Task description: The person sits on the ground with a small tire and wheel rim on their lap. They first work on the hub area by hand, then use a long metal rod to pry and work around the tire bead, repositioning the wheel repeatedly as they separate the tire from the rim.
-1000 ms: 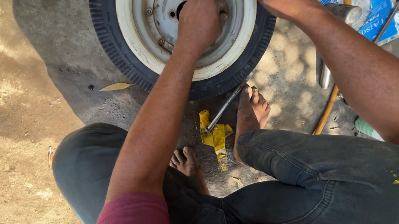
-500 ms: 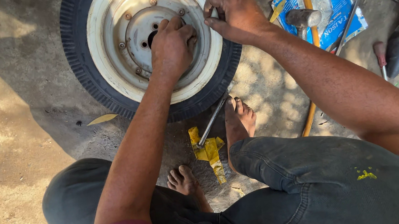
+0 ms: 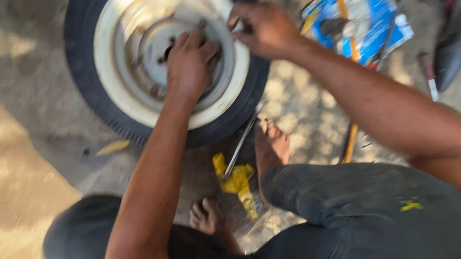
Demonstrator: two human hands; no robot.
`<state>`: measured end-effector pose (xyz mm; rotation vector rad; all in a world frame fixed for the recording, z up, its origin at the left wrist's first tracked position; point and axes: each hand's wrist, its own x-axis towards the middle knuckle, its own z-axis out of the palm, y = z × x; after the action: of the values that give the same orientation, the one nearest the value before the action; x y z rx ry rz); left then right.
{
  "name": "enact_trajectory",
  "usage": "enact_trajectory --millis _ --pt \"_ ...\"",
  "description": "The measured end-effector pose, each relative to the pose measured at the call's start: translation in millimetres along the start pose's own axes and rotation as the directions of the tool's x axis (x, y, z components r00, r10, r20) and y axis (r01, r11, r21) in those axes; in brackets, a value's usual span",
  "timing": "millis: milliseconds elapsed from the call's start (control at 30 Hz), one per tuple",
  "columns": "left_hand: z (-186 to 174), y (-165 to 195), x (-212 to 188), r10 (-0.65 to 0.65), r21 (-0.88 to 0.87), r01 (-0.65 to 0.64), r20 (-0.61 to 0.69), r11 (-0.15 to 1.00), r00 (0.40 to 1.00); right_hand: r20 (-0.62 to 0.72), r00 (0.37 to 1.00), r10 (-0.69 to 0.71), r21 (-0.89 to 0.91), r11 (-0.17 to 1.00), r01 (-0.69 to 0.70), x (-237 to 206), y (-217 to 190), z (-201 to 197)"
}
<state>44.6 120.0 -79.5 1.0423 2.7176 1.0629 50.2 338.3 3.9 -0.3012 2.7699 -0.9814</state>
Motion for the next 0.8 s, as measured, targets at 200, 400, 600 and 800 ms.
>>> enact_trajectory --millis 200,400,600,800 --pt "-20.6 24.1 18.6 -0.069 0.001 0.069 0.033 0.998 0.997 -0.048 0.998 -0.039 -0.047 0.998 0.037 -0.1 1.8 -16.9" --pt "-29.3 37.9 25.0 -0.052 0.035 0.05 0.036 0.998 0.998 0.013 1.0 -0.013 0.085 0.996 0.012 -5.8 8.4 -15.9" --pt "-21.7 39.5 20.8 -0.039 0.036 0.037 0.072 0.999 0.997 0.043 0.997 0.057 0.016 0.998 -0.058 -12.3 17.0 -19.4" --pt "-24.1 43.2 20.8 -0.064 0.082 0.056 0.102 0.995 0.993 0.168 0.97 0.176 -0.016 0.984 -0.176 -19.3 10.9 -27.8"
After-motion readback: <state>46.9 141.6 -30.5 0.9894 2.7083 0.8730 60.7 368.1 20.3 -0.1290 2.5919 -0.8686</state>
